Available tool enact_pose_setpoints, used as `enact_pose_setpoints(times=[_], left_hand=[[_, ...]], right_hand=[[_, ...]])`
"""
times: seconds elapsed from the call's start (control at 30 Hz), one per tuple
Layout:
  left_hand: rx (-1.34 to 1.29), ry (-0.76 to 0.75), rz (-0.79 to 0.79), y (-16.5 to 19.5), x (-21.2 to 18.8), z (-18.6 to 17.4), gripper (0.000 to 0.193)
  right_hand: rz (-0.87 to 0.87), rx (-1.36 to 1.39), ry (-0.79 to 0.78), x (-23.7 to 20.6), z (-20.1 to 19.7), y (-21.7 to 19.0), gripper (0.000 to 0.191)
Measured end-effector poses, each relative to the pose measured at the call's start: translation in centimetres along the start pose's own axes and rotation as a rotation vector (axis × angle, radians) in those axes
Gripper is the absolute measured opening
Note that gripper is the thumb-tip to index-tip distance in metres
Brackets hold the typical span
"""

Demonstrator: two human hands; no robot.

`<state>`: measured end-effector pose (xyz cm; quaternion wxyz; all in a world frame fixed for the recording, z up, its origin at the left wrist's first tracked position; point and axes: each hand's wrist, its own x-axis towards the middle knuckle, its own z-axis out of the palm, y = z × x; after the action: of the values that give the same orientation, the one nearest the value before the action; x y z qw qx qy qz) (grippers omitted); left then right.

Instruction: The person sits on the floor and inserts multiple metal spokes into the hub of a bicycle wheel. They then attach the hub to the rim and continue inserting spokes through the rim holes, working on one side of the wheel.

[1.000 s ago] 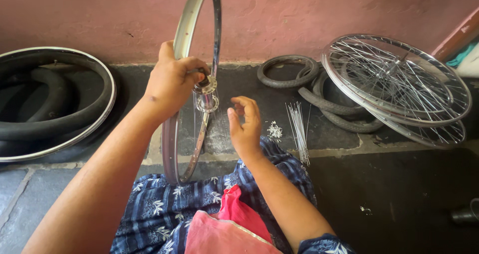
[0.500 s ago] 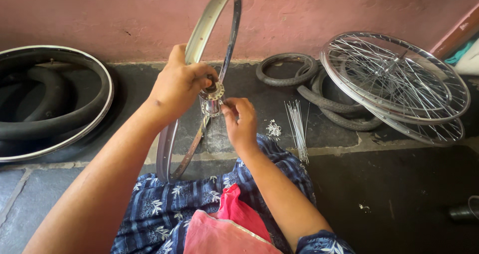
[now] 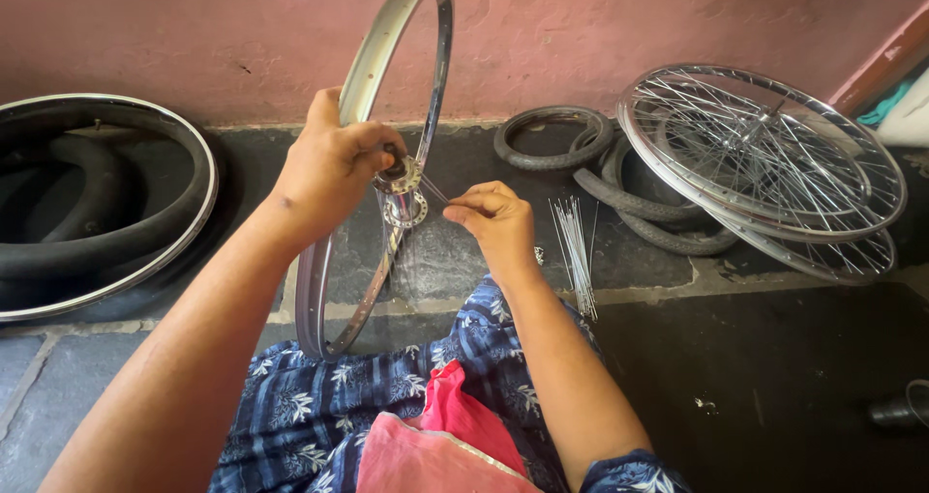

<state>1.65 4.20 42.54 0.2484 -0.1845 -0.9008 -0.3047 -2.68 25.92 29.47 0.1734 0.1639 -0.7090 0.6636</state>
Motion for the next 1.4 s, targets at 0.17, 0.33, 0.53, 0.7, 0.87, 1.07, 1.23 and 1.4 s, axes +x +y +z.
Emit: enact_pose_setpoints(times=[0.17, 0.33, 0.53, 0.7, 0.87, 1.07, 1.23, 1.4], left_hand=[[0.002, 0.019, 0.000, -0.5, -0.3, -0.3, 0.020], [0.008, 0.018, 0.019, -1.1, -0.7, -0.6, 0.021], [0.012, 0.044, 0.040, -1.1, -1.1, -0.5, 0.023], [-0.015, 0.041, 0.004, -0.9, -1.5, -0.6, 0.023], [-0.005, 0.105, 0.027, -0.7, -1.9, -0.3, 0.022], [0.017, 0.238, -0.069, 0.8, -3.6, 1.0, 0.028], [0.020, 0.312, -0.114, 1.7, -8.3, 3.1, 0.054], [-0.015, 0.507, -0.029, -0.1, -15.0, 8.6, 0.068]], right_hand=[[-0.063, -0.232, 0.006, 0.7, -0.3, -2.2, 0.014], [-0.600, -0.733, 0.246, 1.0, -0.3, -4.9, 0.016], [-0.511, -0.855, 0.252, 3.1, 1.2, -4.8, 0.019], [-0.022, 0.296, 0.088, 5.0, 3.6, -3.8, 0.017], [0.118, 0.657, 0.149, 5.4, 6.4, -4.3, 0.023], [0.208, 0.818, 0.048, 8.4, 7.4, -5.6, 0.041], [-0.067, 0.600, -0.025, 8.5, 6.8, -3.9, 0.035], [-0.193, 0.630, 0.182, 5.8, 6.7, -1.0, 0.031]])
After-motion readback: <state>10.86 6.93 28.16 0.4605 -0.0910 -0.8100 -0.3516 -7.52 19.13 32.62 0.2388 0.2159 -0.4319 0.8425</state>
